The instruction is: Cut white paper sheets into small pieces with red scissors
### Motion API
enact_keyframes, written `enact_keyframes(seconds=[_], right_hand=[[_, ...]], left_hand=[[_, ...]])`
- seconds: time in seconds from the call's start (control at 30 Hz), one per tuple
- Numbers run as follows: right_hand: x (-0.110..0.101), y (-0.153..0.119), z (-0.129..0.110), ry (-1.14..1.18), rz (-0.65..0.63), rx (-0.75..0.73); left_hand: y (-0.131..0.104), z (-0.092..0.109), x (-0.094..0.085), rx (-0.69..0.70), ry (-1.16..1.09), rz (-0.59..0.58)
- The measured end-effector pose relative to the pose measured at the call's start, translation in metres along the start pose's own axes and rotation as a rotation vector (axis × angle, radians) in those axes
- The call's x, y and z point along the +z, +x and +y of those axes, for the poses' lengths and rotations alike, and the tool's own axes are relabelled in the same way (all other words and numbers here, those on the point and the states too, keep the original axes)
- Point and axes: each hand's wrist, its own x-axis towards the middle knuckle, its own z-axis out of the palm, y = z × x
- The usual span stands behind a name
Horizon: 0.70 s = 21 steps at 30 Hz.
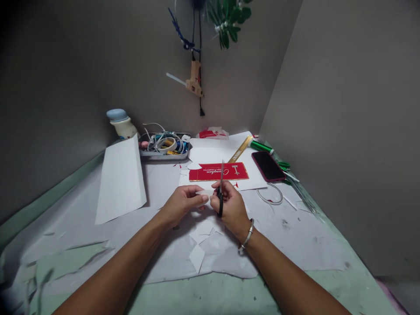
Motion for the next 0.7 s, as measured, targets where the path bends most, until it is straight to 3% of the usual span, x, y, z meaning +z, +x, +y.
enact_keyframes(seconds=[0.27, 0.7], right_hand=[[0.001, -0.003, -0.002, 0.031, 0.075, -0.025], [0.0, -0.003, 0.002, -0.033, 0.028, -0.083]], left_hand=[[-0.001, 0.001, 0.014, 0.019, -0.226, 0.007], [0.0, 0.004, 0.005, 0.082, 0.044, 0.023]])
